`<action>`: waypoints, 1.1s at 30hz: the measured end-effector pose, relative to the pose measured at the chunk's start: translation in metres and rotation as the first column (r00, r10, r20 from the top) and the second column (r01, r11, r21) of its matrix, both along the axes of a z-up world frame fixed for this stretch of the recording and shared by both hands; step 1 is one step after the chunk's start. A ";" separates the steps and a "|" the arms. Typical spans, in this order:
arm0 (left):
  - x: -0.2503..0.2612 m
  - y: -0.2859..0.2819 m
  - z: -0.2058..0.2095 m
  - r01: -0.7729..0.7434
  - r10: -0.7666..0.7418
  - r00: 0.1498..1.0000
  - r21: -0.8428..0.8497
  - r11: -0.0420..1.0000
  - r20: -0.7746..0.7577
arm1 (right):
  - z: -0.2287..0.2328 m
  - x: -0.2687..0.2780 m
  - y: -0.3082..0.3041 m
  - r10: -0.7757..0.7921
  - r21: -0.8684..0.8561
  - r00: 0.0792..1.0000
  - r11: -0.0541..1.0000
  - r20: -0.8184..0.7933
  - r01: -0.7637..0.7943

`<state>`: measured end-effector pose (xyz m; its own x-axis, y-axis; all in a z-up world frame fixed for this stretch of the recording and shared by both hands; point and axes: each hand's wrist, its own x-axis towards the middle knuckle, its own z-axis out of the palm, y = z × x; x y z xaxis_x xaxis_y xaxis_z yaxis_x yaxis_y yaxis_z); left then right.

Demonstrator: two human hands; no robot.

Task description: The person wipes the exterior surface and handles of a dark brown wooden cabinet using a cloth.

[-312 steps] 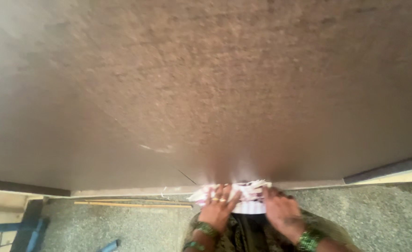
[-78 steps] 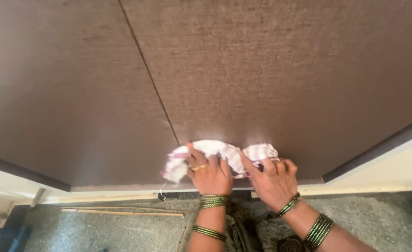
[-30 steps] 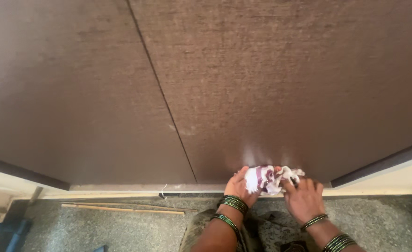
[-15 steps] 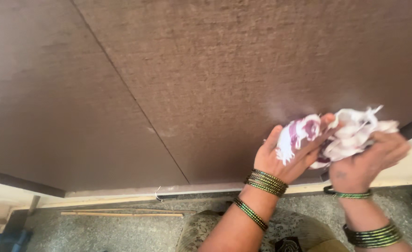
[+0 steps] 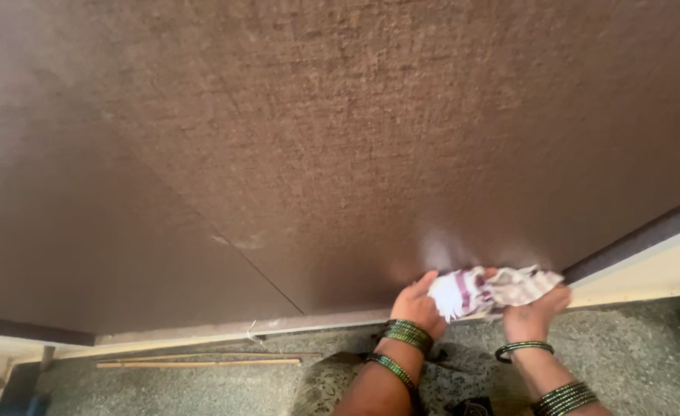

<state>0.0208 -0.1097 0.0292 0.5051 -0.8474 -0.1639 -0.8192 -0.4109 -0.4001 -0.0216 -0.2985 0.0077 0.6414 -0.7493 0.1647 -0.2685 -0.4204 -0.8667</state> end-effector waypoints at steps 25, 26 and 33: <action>0.006 0.079 0.047 -0.383 0.395 0.906 -0.697 0.606 -0.155 | 0.114 0.020 0.110 0.455 -0.857 0.836 0.515 0.305 0.032; 0.004 0.085 0.037 -0.519 0.369 0.854 -0.555 0.649 -0.367 | 0.088 0.023 0.107 0.500 -0.874 0.815 0.485 0.292 0.015; -0.022 0.121 0.008 -0.712 0.495 0.698 -0.427 0.557 -0.518 | 0.011 -0.010 0.102 0.445 -0.760 0.812 0.352 -0.378 -0.547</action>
